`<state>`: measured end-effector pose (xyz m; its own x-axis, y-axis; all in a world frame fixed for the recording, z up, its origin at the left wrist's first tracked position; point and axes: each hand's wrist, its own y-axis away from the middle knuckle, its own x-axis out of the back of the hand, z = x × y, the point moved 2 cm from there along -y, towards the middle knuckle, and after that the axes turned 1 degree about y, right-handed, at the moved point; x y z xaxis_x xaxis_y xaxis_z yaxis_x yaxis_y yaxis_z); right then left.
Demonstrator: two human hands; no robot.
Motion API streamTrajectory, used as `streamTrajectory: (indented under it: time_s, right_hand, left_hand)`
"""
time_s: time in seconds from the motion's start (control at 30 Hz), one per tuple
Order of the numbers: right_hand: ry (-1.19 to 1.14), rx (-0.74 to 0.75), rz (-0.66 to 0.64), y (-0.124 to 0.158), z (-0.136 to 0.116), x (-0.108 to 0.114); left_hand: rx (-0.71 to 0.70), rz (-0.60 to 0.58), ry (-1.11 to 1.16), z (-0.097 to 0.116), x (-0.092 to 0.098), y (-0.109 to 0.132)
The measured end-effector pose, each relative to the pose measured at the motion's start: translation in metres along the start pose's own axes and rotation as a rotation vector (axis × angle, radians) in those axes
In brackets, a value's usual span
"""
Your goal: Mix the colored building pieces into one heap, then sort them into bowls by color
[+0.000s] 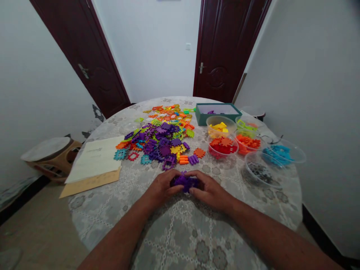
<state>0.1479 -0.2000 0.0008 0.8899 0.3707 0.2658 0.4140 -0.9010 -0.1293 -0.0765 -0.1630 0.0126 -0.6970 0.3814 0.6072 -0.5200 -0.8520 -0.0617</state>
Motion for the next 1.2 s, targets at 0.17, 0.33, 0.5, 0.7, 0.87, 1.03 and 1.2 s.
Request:
streamTrajectory:
  time_s: [0.17, 0.33, 0.5, 0.7, 0.87, 1.03, 1.2]
  right_hand:
    - [-0.162, -0.095, -0.052, -0.007, 0.005, 0.001]
    - [-0.407, -0.299, -0.077, -0.016, 0.014, 0.002]
    - [-0.388, -0.29, -0.083, -0.019, 0.013, -0.002]
    - [-0.347, -0.237, -0.075, -0.018, 0.015, -0.005]
    - [-0.314, -0.22, -0.064, -0.017, 0.014, -0.005]
    - [-0.293, -0.203, -0.048, -0.018, 0.015, -0.007]
    - [-0.243, -0.211, -0.032, -0.018, 0.02, -0.009]
  left_hand:
    - [0.111, 0.04, 0.123, -0.004, -0.004, 0.001]
    - [0.168, 0.066, 0.246, -0.003, -0.009, 0.002]
    - [0.17, 0.096, 0.179, -0.006, -0.011, 0.001]
    - [0.139, 0.131, 0.051, -0.006, -0.011, 0.001]
    - [0.093, 0.154, -0.031, -0.001, -0.01, 0.001]
    - [0.122, 0.114, 0.007, -0.005, -0.011, 0.001]
    - [0.08, 0.128, -0.023, -0.01, -0.011, 0.002]
